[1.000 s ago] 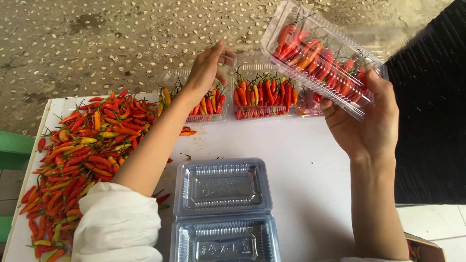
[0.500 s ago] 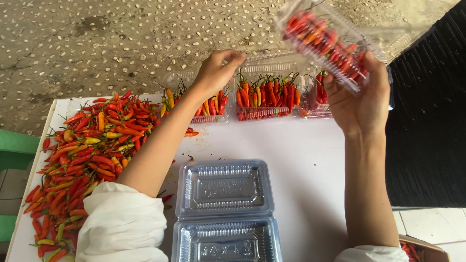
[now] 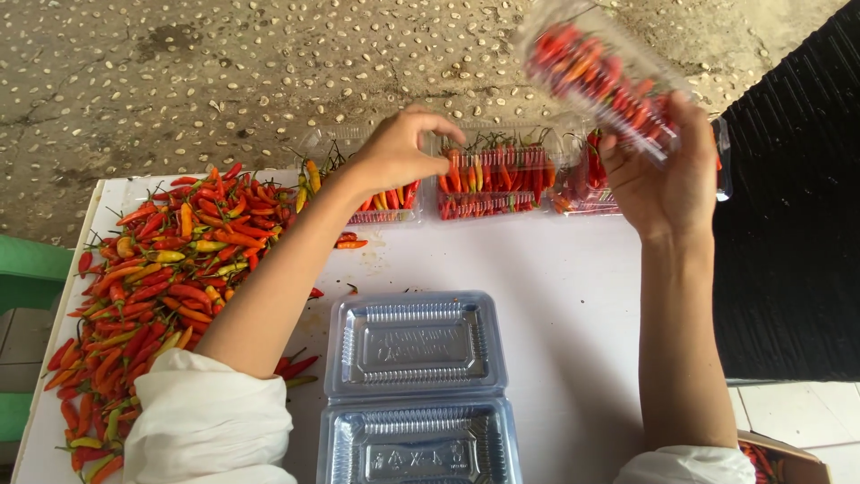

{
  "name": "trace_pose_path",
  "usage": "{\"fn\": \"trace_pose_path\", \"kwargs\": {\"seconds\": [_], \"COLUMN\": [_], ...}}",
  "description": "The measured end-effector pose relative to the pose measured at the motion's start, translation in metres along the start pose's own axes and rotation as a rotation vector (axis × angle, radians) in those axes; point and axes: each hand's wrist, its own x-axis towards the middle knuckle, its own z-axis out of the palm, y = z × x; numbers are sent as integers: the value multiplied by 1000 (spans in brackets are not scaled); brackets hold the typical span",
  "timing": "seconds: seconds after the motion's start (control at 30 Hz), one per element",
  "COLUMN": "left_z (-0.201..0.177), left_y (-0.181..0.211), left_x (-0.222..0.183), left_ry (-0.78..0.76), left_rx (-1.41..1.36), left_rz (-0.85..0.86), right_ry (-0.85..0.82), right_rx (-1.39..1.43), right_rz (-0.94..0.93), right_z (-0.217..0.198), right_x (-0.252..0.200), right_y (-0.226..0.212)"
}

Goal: Packing chili peppers from a large pile into small plastic containers for retail.

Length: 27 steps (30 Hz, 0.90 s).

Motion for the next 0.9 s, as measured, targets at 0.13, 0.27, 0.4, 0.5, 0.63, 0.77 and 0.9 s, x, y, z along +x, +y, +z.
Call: {"fn": "trace_pose_path", "kwargs": {"seconds": [0.13,0.27,0.4,0.5,0.63,0.77,0.9], "left_z": [14,16,8,48,49,40,46], "left_y": [-18,-31,2,-95,-75,-58,-76], "left_x": [5,14,-9,55,46,35,50], "left_ry": [-1,38,63,181,269,354,375], "left_rx": [-125,-345,-547,-408,-399,-222,-146], "left_rz": [131,42,-33,-40,-124,-207,-179], "right_ry": [61,-42,-80,-115,-49,49,70], "right_rx": [-62,-228,-447,-761,-1132,-1489,-1666], "right_rz": [90,116,71,-20,-143,-379,-632], "right_z": [-6,-13,-23,-2,3,-1,-12], "right_x": [13,18,26,12,11,17,20], "right_y": [22,35,47,42,41,50,63]}}
